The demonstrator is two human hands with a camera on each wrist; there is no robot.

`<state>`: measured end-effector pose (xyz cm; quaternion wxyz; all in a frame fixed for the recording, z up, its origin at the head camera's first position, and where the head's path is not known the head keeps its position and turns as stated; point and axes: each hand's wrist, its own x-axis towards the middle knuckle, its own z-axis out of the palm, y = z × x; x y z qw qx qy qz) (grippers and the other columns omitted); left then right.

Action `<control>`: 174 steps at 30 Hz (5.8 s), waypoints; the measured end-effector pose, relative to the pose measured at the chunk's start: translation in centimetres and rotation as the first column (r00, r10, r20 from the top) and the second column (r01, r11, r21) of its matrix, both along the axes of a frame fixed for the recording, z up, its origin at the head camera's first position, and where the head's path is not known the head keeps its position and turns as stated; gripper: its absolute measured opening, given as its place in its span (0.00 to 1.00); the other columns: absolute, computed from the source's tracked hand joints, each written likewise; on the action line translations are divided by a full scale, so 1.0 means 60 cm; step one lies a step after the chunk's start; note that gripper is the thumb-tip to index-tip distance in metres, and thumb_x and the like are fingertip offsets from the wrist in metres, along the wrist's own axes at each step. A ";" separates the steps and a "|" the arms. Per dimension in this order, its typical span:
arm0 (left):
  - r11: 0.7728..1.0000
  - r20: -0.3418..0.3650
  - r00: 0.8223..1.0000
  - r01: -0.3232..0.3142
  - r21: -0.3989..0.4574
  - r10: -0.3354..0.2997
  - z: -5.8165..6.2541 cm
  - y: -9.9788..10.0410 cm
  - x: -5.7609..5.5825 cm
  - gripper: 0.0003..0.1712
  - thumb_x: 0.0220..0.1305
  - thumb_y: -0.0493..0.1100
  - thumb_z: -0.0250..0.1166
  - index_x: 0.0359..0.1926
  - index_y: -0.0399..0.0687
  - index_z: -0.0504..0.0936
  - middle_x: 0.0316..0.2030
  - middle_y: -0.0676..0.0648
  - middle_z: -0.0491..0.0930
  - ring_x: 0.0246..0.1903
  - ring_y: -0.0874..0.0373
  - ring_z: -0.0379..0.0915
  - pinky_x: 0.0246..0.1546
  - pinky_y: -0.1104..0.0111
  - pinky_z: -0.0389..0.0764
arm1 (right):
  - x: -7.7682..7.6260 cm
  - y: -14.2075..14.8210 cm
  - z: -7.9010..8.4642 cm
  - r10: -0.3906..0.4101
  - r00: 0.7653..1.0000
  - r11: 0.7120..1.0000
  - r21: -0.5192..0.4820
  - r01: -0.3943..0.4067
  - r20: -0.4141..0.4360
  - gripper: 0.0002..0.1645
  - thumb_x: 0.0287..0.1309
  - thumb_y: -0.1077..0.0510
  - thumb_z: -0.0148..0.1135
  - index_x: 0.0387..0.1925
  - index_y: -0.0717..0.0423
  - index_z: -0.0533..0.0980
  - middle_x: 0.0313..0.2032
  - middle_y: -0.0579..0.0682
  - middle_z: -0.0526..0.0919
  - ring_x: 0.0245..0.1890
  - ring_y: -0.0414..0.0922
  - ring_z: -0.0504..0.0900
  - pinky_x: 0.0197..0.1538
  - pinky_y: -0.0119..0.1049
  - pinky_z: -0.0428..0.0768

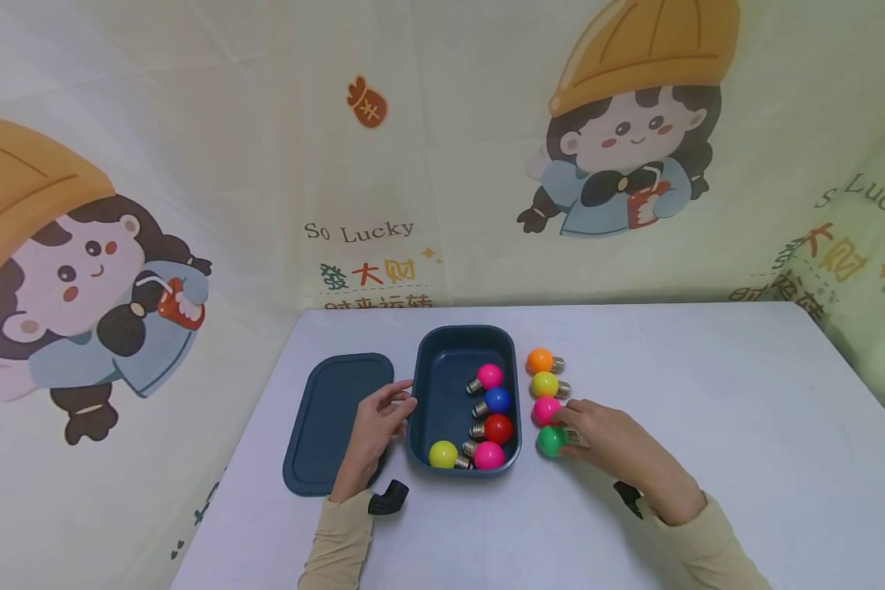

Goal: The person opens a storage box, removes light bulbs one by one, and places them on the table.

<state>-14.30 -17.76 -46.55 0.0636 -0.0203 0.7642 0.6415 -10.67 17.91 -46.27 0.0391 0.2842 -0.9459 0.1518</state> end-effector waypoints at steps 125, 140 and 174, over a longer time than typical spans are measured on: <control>0.999 0.000 1.000 0.020 0.047 -0.020 0.002 -0.002 0.010 0.23 0.67 0.36 0.65 0.62 0.38 0.77 0.46 0.39 0.78 0.28 0.61 0.76 0.27 0.69 0.80 | -0.033 -0.250 0.004 0.228 0.959 0.973 -0.018 -0.229 0.170 0.19 0.59 0.50 0.70 0.50 0.53 0.82 0.35 0.45 0.86 0.33 0.37 0.80 0.40 0.26 0.81; 0.998 0.005 1.000 0.026 0.054 -0.026 0.001 -0.002 0.011 0.23 0.67 0.37 0.65 0.62 0.38 0.77 0.45 0.41 0.78 0.29 0.62 0.75 0.27 0.70 0.80 | -0.035 -0.250 -0.004 0.242 0.941 0.970 -0.073 -0.231 0.238 0.21 0.62 0.51 0.67 0.55 0.54 0.80 0.43 0.48 0.85 0.39 0.38 0.82 0.47 0.29 0.82; 1.000 -0.004 1.000 0.012 0.027 -0.012 0.003 0.001 0.012 0.23 0.67 0.37 0.65 0.62 0.39 0.77 0.46 0.40 0.78 0.28 0.61 0.74 0.28 0.68 0.80 | 0.012 -0.152 0.073 0.244 0.968 0.960 -0.155 -0.234 0.054 0.24 0.59 0.56 0.70 0.57 0.51 0.78 0.53 0.47 0.80 0.53 0.43 0.80 0.52 0.34 0.82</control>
